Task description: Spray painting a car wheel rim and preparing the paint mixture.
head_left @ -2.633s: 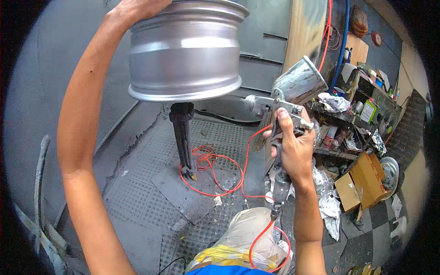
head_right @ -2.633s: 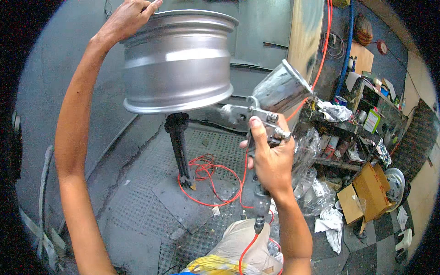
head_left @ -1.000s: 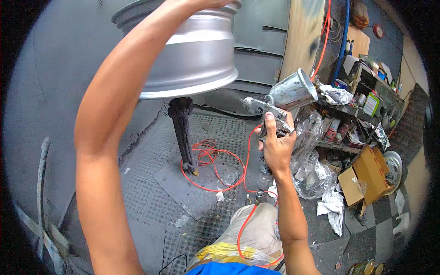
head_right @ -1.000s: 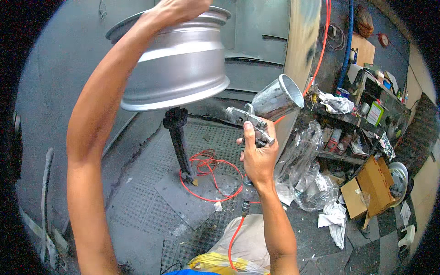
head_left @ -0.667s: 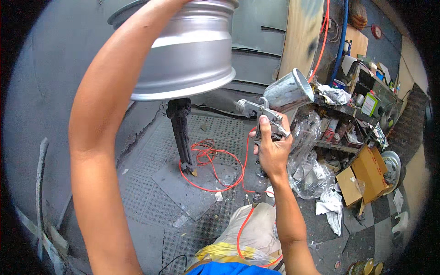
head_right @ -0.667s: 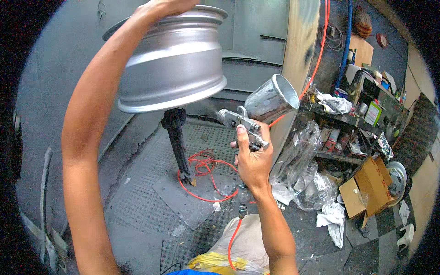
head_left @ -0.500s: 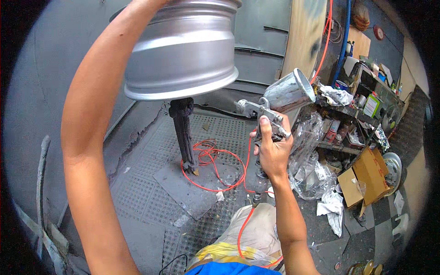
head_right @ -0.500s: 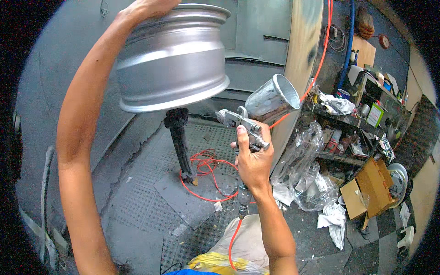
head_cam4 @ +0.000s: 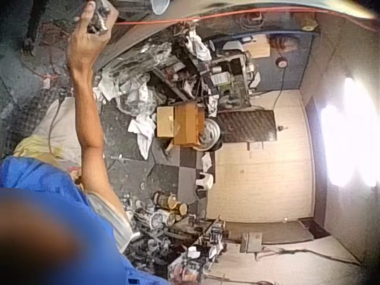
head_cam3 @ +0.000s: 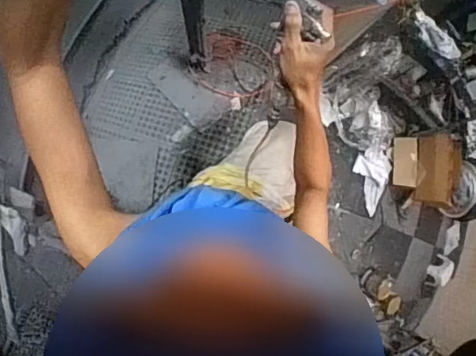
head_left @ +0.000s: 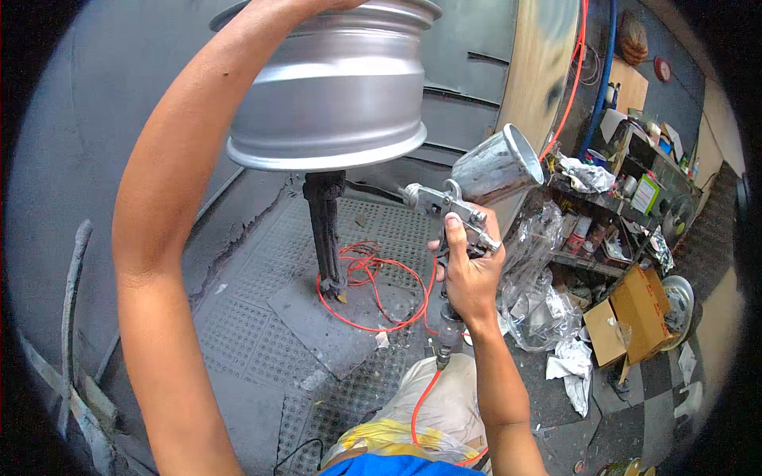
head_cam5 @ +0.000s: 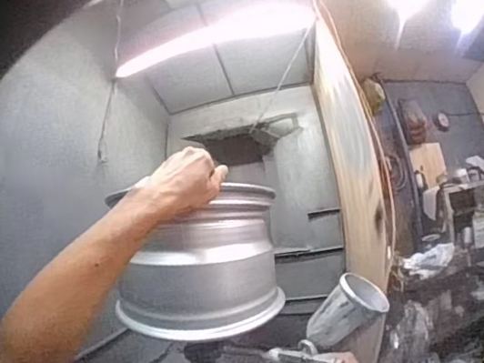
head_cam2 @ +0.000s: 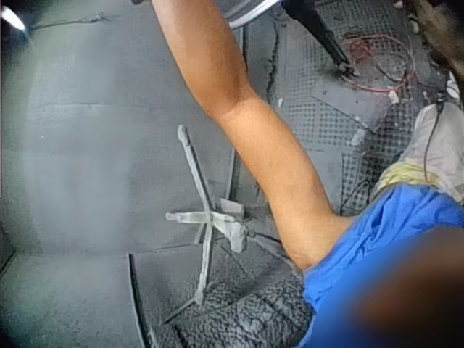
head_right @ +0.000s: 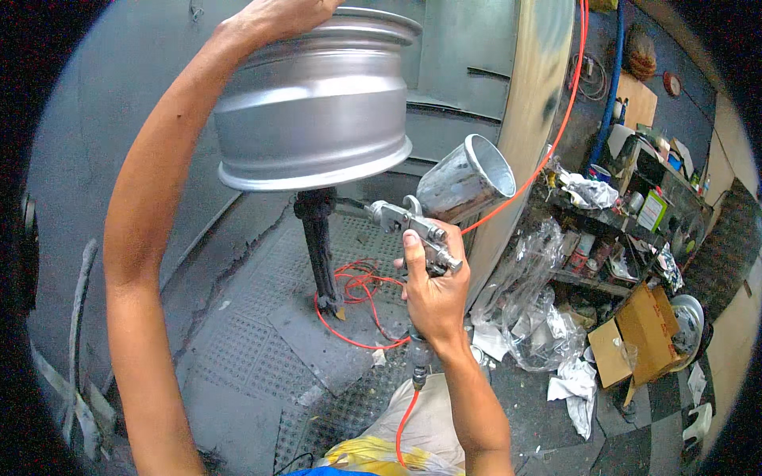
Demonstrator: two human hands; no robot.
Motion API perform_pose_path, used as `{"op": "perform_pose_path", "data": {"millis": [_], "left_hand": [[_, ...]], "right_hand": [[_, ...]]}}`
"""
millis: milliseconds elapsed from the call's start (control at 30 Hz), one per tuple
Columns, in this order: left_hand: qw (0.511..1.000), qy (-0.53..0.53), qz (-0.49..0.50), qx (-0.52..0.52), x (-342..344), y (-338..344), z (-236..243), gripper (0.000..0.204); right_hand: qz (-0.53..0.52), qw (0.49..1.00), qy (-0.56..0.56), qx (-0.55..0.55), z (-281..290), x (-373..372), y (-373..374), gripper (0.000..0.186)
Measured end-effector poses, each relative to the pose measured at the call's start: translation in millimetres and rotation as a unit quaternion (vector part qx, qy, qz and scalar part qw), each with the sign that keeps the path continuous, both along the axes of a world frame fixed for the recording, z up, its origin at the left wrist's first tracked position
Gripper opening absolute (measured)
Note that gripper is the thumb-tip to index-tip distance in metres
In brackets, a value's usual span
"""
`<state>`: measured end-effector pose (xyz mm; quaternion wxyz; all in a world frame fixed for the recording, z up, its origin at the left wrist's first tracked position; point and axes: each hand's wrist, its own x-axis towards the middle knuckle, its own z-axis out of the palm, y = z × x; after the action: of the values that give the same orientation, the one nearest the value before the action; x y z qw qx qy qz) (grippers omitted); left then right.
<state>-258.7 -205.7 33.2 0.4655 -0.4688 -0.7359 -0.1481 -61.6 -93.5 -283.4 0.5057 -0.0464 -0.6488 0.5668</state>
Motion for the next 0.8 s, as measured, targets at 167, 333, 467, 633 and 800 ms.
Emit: {"op": "perform_pose_path", "data": {"millis": [167, 333, 467, 633, 800], "left_hand": [[1.000, 0.020, 0.008, 0.006, 1, 2, -1, 0.045], [1.000, 0.015, 0.020, 0.003, 8, 2, 2, 0.046], [1.000, 0.007, 0.017, -0.001, 11, 0, 0, 0.046], [0.999, 0.016, 0.032, -0.006, 14, -12, -3, 0.046], [0.999, -0.014, 0.029, 0.011, 22, -20, -5, 0.046]], "right_hand": [[0.012, 1.000, -0.017, -0.002, 4, 9, -9, 0.028], [0.039, 0.999, -0.036, -0.007, 13, 18, -21, 0.029], [0.069, 0.997, -0.022, -0.026, 20, 33, -32, 0.027], [-0.009, 1.000, -0.003, 0.014, 18, 51, -21, 0.024], [-0.061, 0.998, -0.017, 0.012, 25, 51, -9, 0.025]]}}
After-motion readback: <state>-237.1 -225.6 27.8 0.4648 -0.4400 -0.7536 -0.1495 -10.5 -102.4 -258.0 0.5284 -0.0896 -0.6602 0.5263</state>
